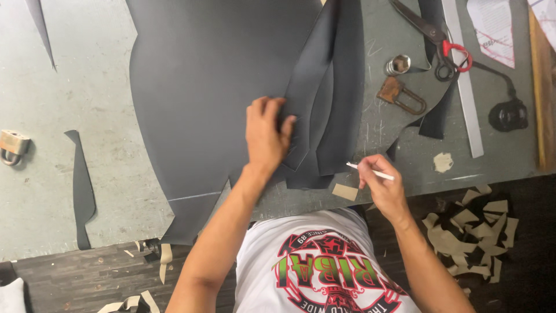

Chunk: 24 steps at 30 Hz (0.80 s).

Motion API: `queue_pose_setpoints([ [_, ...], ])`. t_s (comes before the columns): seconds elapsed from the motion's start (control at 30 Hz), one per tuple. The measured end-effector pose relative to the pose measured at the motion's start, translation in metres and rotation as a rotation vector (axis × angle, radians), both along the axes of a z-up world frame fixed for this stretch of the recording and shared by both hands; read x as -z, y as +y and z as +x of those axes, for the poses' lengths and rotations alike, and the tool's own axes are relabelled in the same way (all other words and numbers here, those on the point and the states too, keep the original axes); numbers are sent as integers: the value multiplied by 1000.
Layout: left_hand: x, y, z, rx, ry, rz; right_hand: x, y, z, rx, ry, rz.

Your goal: The person uses shears to cut a large sheet of dark gray material along a paper template secured with weights. They trace the template outline with a white marker, then cut the material to shape, removing excess pieces and repeating the process for a second section.

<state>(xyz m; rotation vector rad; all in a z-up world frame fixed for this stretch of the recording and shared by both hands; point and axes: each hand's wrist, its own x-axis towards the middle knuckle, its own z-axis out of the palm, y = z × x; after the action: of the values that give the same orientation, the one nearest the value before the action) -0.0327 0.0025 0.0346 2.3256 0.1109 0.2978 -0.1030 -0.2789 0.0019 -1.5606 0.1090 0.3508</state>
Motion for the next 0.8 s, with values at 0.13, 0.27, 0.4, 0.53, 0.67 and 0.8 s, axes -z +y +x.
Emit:
queue_pose_setpoints([
  [0.13,-3,-31,-24,333,0,105,5,16,5,-45,-69,-147],
  [0.27,9,-42,-34,471,143,294,-6,38,13,-98,-291,-386],
  [0.4,19,-42,-35,469,171,331,-17,49,14,-93,-377,-551],
  [0.53,19,-41,-33,487,216,355,-23,47,9,-159,-176,-561],
  [0.67,17,-42,-32,504,227,381,-24,50,10,-177,-225,-520],
  [0.8,15,-41,-32,510,232,392,-27,51,21,-212,-506,-561],
])
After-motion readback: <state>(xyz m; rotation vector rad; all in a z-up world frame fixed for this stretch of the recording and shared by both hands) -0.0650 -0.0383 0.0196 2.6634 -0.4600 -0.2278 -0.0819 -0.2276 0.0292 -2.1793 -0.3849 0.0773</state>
